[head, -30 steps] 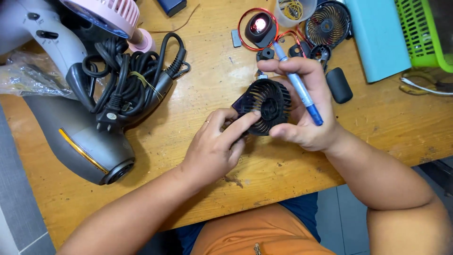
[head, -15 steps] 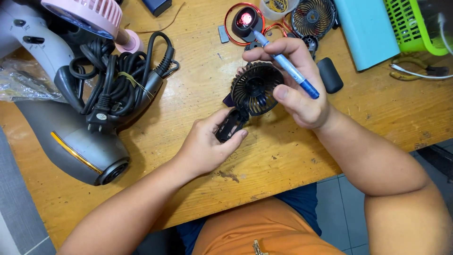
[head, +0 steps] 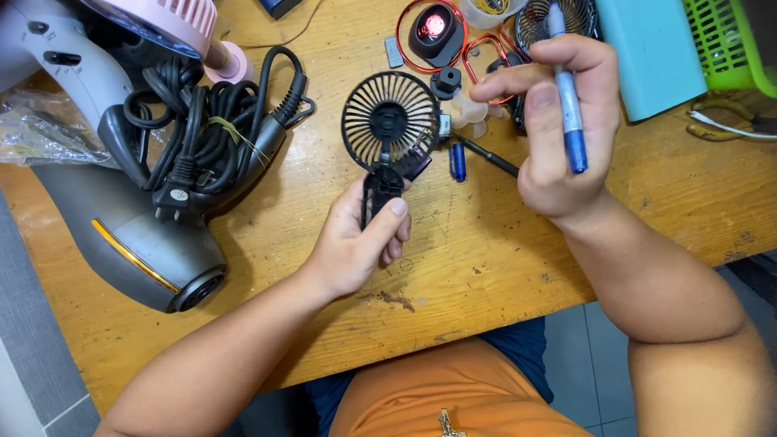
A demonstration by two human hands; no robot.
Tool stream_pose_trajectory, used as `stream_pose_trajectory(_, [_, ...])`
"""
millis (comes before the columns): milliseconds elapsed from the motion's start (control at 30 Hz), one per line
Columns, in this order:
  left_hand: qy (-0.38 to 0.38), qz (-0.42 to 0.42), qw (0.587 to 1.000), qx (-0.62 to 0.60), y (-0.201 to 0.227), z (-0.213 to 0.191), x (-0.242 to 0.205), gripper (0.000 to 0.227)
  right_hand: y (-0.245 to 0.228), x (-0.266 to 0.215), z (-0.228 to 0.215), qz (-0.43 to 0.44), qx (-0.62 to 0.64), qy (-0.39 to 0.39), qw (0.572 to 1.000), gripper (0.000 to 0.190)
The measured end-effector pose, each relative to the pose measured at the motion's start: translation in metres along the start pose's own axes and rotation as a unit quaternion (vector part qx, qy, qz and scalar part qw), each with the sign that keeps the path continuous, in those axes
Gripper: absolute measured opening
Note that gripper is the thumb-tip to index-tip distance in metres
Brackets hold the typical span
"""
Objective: A person is using a blue marker to mark various parts of a disassembled small handheld fan on a wooden workbench.
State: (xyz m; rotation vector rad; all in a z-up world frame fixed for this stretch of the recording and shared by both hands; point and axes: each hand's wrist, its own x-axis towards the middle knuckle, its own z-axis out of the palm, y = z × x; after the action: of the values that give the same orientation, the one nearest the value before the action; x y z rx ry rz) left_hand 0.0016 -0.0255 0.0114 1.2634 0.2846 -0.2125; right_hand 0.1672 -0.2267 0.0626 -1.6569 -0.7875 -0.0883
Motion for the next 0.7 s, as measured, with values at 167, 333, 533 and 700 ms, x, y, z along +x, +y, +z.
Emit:
stream_pose_trajectory(167, [-0.001,-0.007,1.000,-0.019,-0.002,0.000,0.003,0.035,0.008,-0.002,0.002,0.006,0.048,-0.045,0.998,0.032])
stream_pose_trajectory(333, [-0.013,0.010,1.000,-0.014,-0.001,0.000,0.002,0.036,0.017,-0.016,0.000,-0.013,0.031,-0.017,0.999,0.064])
stream_pose_trajectory(533, [-0.018,-0.045,0.999,0.016,0.000,0.003,-0.002,0.025,-0.009,-0.019,-0.011,-0.155,-0.006,-0.095,0.983,0.022])
stream_pose_trajectory(700, [-0.034,0.013,0.999,0.038,-0.004,0.005,-0.002,0.020,-0.018,-0.007,-0.003,-0.197,-0.077,-0.139,0.968,0.031])
